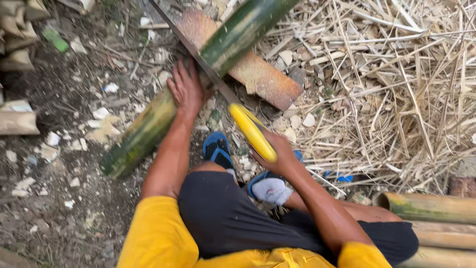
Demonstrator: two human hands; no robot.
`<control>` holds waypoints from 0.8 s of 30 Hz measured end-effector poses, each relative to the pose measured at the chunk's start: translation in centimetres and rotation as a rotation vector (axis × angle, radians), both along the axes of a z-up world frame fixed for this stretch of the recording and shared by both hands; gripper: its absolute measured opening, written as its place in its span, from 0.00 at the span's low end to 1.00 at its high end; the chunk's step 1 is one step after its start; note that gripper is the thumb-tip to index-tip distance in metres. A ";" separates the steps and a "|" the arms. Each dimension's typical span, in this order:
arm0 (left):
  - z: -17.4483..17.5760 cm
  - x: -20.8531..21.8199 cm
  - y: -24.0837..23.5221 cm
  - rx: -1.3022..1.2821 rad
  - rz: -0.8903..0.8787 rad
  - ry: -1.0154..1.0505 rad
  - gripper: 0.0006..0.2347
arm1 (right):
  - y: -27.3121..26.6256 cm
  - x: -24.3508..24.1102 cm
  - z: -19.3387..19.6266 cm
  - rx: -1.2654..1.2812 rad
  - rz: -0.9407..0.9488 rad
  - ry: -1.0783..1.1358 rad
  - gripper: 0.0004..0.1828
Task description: The person uses a hand saw to cut a long bamboo pole into smaller sections. They hold the bamboo steady with their left hand while sawing with their right hand, repeating the process to create multiple pieces.
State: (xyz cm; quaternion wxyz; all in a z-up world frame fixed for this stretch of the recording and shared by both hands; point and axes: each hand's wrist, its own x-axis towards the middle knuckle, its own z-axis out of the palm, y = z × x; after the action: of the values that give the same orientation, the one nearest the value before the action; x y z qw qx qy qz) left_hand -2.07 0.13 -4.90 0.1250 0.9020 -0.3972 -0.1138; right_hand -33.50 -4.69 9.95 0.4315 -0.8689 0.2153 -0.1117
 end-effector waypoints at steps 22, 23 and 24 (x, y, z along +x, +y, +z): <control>0.9 3.0 0.0 -0.033 -0.125 0.035 0.62 | 4.4 -17.8 4.6 -0.164 -0.047 0.147 0.20; 0.7 3.0 0.1 -0.021 -0.119 0.026 0.62 | 4.5 -18.8 5.1 -0.134 -0.033 0.152 0.20; 0.5 3.1 0.1 -0.009 -0.113 0.016 0.62 | 4.5 -19.2 5.9 -0.104 -0.018 0.158 0.20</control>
State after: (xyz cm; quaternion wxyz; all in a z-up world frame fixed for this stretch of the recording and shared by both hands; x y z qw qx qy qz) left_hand 1.00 0.25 -4.38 0.1256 0.8767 -0.4469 -0.1260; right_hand -52.69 -0.16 15.83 0.3663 -0.8943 0.2503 -0.0580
